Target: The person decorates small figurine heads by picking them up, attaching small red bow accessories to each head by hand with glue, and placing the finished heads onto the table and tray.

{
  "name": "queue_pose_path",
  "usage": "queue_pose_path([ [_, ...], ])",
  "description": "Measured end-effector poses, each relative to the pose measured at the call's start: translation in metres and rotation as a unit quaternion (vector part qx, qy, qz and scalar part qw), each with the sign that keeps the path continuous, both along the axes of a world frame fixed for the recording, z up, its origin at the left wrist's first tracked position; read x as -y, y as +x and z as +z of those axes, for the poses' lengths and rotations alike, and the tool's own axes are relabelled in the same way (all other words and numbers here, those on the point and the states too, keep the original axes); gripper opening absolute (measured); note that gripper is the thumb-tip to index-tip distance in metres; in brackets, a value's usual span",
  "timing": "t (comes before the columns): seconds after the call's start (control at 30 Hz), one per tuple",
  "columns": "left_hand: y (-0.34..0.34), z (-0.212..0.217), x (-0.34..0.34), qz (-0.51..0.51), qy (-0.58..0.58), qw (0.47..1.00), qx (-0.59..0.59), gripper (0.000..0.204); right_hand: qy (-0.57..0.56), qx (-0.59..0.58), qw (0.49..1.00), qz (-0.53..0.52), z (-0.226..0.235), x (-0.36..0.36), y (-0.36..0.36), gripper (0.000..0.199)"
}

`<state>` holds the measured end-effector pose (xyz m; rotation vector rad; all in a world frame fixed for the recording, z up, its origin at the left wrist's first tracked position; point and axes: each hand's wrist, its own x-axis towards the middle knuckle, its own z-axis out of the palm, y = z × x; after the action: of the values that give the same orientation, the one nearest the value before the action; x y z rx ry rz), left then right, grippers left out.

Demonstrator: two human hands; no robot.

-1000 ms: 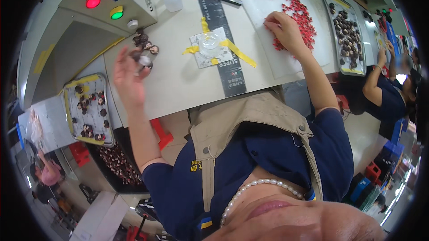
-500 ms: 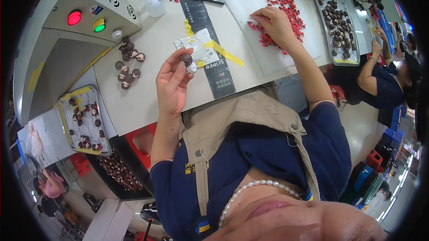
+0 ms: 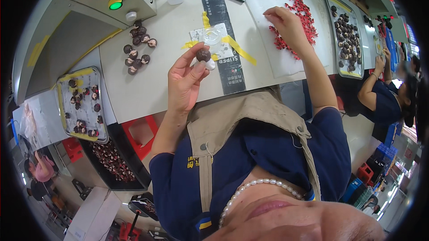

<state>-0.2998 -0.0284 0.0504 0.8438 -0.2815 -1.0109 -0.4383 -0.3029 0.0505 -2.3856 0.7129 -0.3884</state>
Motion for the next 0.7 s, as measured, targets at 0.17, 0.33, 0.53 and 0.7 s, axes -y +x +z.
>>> queue_pose_path([
  [0.17, 0.008, -0.010, -0.001, -0.034, -0.031, 0.989, -0.143, 0.035, 0.302, 0.156, 0.940, -0.036, -0.001, -0.018, -0.005, 0.017],
  [0.33, 0.006, -0.017, 0.000, 0.003, -0.035, 0.984, -0.172, 0.033, 0.413, 0.160, 0.896, -0.009, 0.002, -0.046, 0.004, 0.019],
  [0.53, 0.006, -0.010, -0.004, 0.015, -0.005, 0.986, -0.164, 0.032, 0.396, 0.163, 0.902, 0.050, 0.024, -0.060, 0.025, 0.013],
  [0.7, 0.005, -0.021, -0.014, -0.005, -0.012, 0.991, -0.136, 0.032, 0.366, 0.138, 0.917, 0.079, 0.017, -0.074, 0.035, 0.015],
])
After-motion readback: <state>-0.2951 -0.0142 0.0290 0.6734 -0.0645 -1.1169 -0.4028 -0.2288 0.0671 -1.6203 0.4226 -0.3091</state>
